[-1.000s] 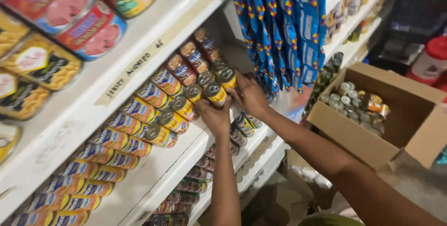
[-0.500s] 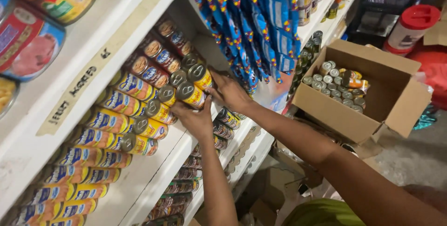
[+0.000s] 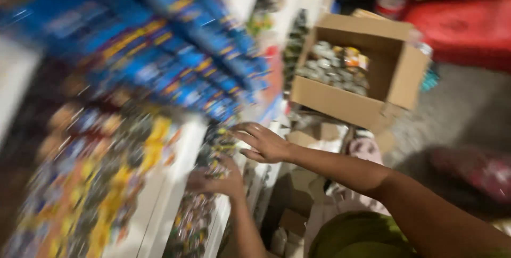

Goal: Stocking canned goods from a cardboard box onto grocery store shelves.

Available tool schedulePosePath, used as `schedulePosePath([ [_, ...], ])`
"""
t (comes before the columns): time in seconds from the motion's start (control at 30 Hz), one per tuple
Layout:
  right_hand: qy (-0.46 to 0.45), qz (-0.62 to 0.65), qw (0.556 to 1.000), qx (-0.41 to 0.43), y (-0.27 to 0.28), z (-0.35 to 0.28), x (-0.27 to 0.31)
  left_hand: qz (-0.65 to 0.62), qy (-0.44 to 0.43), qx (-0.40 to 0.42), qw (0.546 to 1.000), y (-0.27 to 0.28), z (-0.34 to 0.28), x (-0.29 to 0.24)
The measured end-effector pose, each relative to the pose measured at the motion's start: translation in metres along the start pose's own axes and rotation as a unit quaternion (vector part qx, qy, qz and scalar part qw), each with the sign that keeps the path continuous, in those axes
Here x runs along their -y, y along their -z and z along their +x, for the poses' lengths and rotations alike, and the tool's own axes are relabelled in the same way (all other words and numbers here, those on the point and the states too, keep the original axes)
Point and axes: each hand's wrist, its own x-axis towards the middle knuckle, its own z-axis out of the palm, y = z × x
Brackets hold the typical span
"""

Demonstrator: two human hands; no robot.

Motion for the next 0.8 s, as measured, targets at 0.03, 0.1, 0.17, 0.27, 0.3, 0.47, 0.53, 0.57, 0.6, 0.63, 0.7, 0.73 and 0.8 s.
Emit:
schedulePosePath([
  [0.03, -0.009, 0.014, 1.0, 0.003, 0.006, -0.023, -0.016, -0.06, -0.036, 0.051, 0.996, -0.01, -0.021, -0.019],
  [0.1, -0.036, 0.023, 0.999, -0.004, 0.02, -0.069, -0.05, -0.131, -0.078, 0.118, 0.981, -0.027, -0.067, -0.053],
  [0.17, -0.205, 0.036, 0.977, -0.037, 0.037, -0.113, -0.086, -0.228, -0.012, 0.318, 0.92, -0.044, -0.116, -0.08],
  [0.27, -0.36, 0.034, 0.926, -0.104, 0.069, -0.167, -0.135, -0.239, -0.026, 0.471, 0.849, -0.073, -0.139, -0.127],
  [0.3, -0.374, 0.036, 0.92, -0.111, 0.08, -0.184, -0.155, -0.239, -0.031, 0.484, 0.841, -0.087, -0.142, -0.142],
  [0.47, -0.568, -0.012, 0.809, -0.153, 0.11, -0.261, -0.249, -0.209, -0.113, 0.699, 0.675, -0.168, -0.172, -0.194],
  [0.53, -0.572, -0.031, 0.804, -0.161, 0.11, -0.287, -0.285, -0.17, -0.147, 0.761, 0.609, -0.196, -0.182, -0.213],
  [0.57, -0.563, -0.063, 0.808, -0.16, 0.111, -0.301, -0.305, -0.141, -0.173, 0.804, 0.551, -0.213, -0.19, -0.224],
  [0.6, -0.574, -0.056, 0.8, -0.163, 0.113, -0.304, -0.323, -0.135, -0.176, 0.812, 0.54, -0.229, -0.199, -0.229],
  [0.63, -0.605, -0.052, 0.784, -0.124, 0.116, -0.308, -0.34, -0.104, -0.193, 0.833, 0.507, -0.242, -0.209, -0.235],
  [0.7, -0.642, -0.038, 0.761, -0.081, 0.119, -0.311, -0.373, -0.065, -0.207, 0.859, 0.464, -0.268, -0.225, -0.246],
  [0.73, -0.67, -0.051, 0.74, -0.031, 0.119, -0.31, -0.388, -0.074, -0.202, 0.857, 0.468, -0.281, -0.231, -0.252],
  [0.8, -0.698, -0.052, 0.714, 0.026, 0.1, -0.32, -0.423, -0.074, -0.192, 0.86, 0.467, -0.306, -0.241, -0.262],
])
